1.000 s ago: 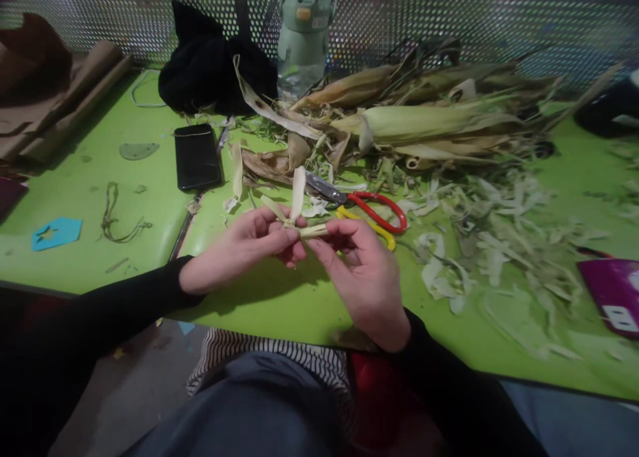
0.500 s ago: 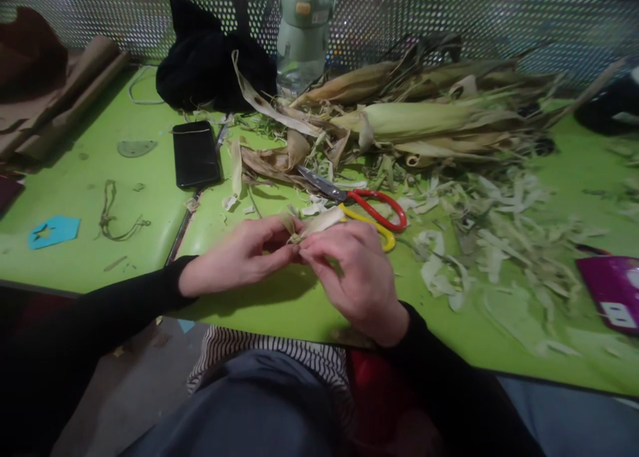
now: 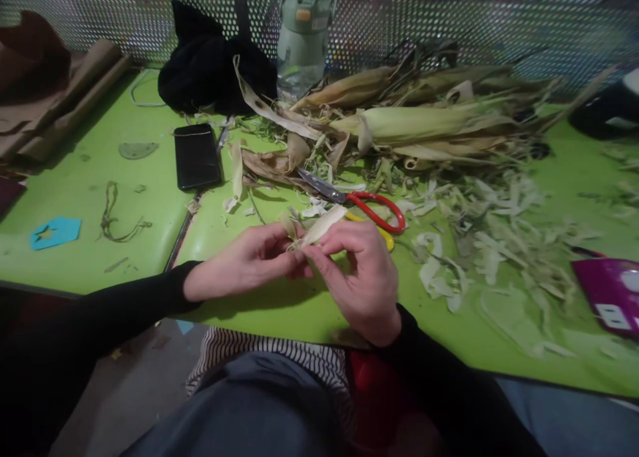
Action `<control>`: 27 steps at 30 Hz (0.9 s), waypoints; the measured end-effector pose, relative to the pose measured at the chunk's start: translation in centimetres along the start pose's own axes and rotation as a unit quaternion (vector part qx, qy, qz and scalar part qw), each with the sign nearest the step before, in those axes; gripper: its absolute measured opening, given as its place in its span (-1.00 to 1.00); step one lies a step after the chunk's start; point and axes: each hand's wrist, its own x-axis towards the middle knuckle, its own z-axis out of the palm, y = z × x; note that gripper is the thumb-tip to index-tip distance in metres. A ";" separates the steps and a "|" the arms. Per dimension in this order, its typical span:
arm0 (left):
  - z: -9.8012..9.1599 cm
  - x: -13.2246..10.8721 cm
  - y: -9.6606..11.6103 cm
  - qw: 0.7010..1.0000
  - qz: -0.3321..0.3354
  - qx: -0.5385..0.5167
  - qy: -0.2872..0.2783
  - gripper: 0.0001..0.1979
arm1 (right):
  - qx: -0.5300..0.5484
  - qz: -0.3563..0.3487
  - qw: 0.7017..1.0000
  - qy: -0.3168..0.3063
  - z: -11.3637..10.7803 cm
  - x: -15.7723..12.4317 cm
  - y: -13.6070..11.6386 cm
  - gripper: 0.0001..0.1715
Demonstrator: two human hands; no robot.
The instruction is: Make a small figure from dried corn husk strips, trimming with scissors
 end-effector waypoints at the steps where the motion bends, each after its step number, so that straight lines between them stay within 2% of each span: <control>1: 0.0 0.0 0.0 1.000 0.000 -0.007 0.003 -0.83 | -0.005 -0.005 1.000 0.002 0.0 0.1 0.0 -0.68; 5: 0.0 0.0 0.2 1.000 0.005 -0.015 0.003 -0.82 | -0.023 0.017 1.000 0.001 -0.1 0.1 -0.2 -0.72; 10: -0.5 0.1 0.1 1.000 0.019 -0.010 0.001 -0.81 | -0.075 0.032 0.994 -0.074 -0.5 0.6 -0.6 -0.79; 15: -0.8 0.0 0.6 0.990 0.003 0.141 -0.006 -0.89 | -0.092 0.047 0.989 -0.106 -0.7 0.8 -1.1 -0.87; 17: -0.8 -0.1 0.9 0.982 0.017 0.186 -0.002 -0.85 | -0.088 0.067 0.989 -0.101 -0.6 0.6 -1.2 -0.90; 19: -0.7 -0.1 1.0 0.984 0.034 0.177 -0.002 -0.81 | -0.058 0.117 0.989 -0.073 -0.3 0.4 -1.2 -0.90; 23: -0.4 -0.3 1.1 0.992 0.020 0.126 0.003 -0.82 | 0.071 0.228 0.971 -0.007 0.1 0.4 -1.1 -0.71; 27: -0.2 -0.4 1.0 0.995 0.012 0.102 0.010 -0.83 | 0.141 0.266 0.953 -0.033 0.1 0.8 -0.7 -0.67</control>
